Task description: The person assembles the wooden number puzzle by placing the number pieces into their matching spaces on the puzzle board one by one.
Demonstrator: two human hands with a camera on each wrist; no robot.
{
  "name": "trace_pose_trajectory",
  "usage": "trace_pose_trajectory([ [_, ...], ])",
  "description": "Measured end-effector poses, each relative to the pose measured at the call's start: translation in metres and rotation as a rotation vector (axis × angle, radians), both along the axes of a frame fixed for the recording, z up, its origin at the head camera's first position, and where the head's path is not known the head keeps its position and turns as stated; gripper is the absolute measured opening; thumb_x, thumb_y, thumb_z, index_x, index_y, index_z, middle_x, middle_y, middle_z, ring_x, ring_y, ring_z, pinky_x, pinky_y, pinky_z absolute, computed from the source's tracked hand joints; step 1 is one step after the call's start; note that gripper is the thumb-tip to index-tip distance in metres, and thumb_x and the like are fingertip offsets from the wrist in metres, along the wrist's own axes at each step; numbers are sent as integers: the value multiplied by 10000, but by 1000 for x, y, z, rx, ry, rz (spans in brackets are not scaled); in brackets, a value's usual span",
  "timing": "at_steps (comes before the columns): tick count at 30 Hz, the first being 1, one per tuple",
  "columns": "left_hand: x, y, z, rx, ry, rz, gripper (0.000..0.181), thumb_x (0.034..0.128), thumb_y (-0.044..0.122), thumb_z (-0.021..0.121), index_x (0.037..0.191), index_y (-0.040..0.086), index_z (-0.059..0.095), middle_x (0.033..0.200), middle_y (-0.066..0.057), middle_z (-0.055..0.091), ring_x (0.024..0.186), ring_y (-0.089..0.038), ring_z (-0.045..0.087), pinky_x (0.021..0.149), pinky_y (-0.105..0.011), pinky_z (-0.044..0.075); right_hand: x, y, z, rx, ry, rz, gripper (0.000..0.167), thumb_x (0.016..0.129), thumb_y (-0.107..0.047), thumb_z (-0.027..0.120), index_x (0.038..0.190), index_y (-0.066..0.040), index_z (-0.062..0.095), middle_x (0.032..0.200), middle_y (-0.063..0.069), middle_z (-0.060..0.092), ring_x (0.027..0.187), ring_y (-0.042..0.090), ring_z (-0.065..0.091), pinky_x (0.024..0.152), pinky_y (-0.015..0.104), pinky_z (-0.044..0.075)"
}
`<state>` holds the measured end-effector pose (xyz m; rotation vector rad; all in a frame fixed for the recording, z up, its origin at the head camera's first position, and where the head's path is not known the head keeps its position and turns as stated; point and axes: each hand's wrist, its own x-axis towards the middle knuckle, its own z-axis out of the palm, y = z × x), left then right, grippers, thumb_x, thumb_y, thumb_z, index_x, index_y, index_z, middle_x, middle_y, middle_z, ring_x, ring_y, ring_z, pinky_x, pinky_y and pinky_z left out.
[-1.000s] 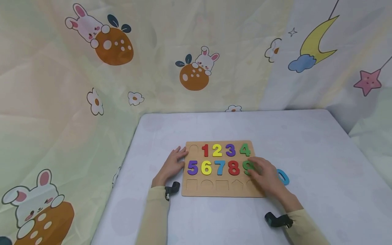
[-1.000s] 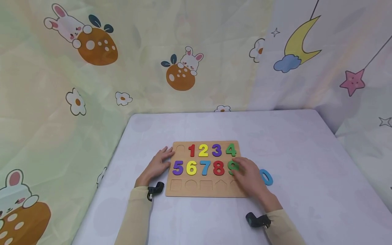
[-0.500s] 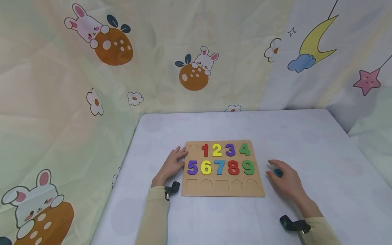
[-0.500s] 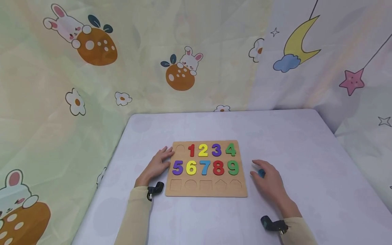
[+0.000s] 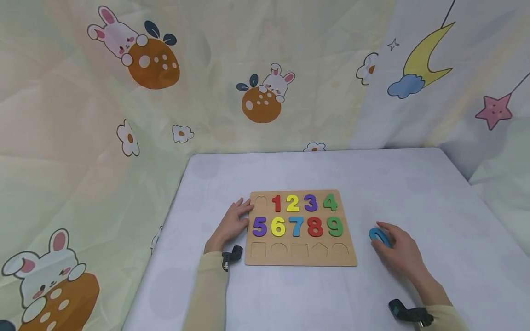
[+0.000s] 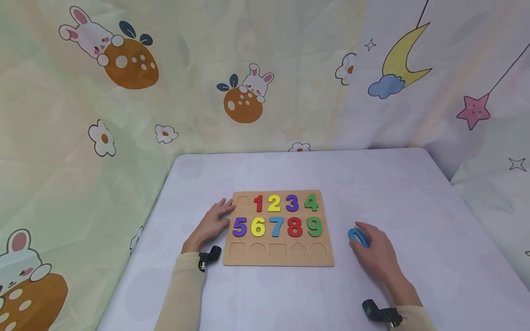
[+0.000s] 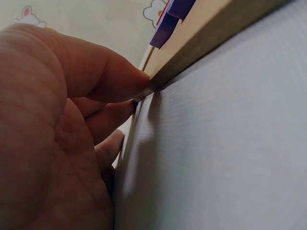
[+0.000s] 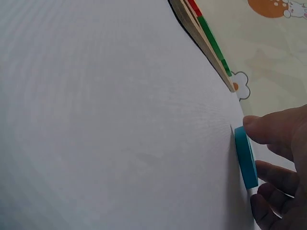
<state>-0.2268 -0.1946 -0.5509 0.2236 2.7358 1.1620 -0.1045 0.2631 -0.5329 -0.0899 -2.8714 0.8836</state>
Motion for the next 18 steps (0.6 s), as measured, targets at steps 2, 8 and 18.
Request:
trace_pose_trajectory([
  [2,0,0,0,-3,0,1,543,872,101,569,1407,186,541,1548,134,343,1506,-212,96,1225,-487,85,3,-1,-1,-5,-12,-4,611,837,-131,728,1365,36,469,1333,331,481,1155,519,481,887,661,454],
  [8,0,0,0,-7,11,0,541,863,89,569,1398,169,553,1545,117,361,1504,-208,117,1224,-486,93,8,-4,0,-22,-29,9,688,813,-98,731,1411,31,416,1333,329,464,1067,489,532,826,626,502],
  [18,0,0,1,-4,-1,-3,533,868,99,577,1395,175,554,1538,147,353,1503,-175,112,1225,-475,99,11,-3,-2,10,-13,58,671,787,-62,723,1397,3,450,1148,257,577,900,373,600,702,499,560],
])
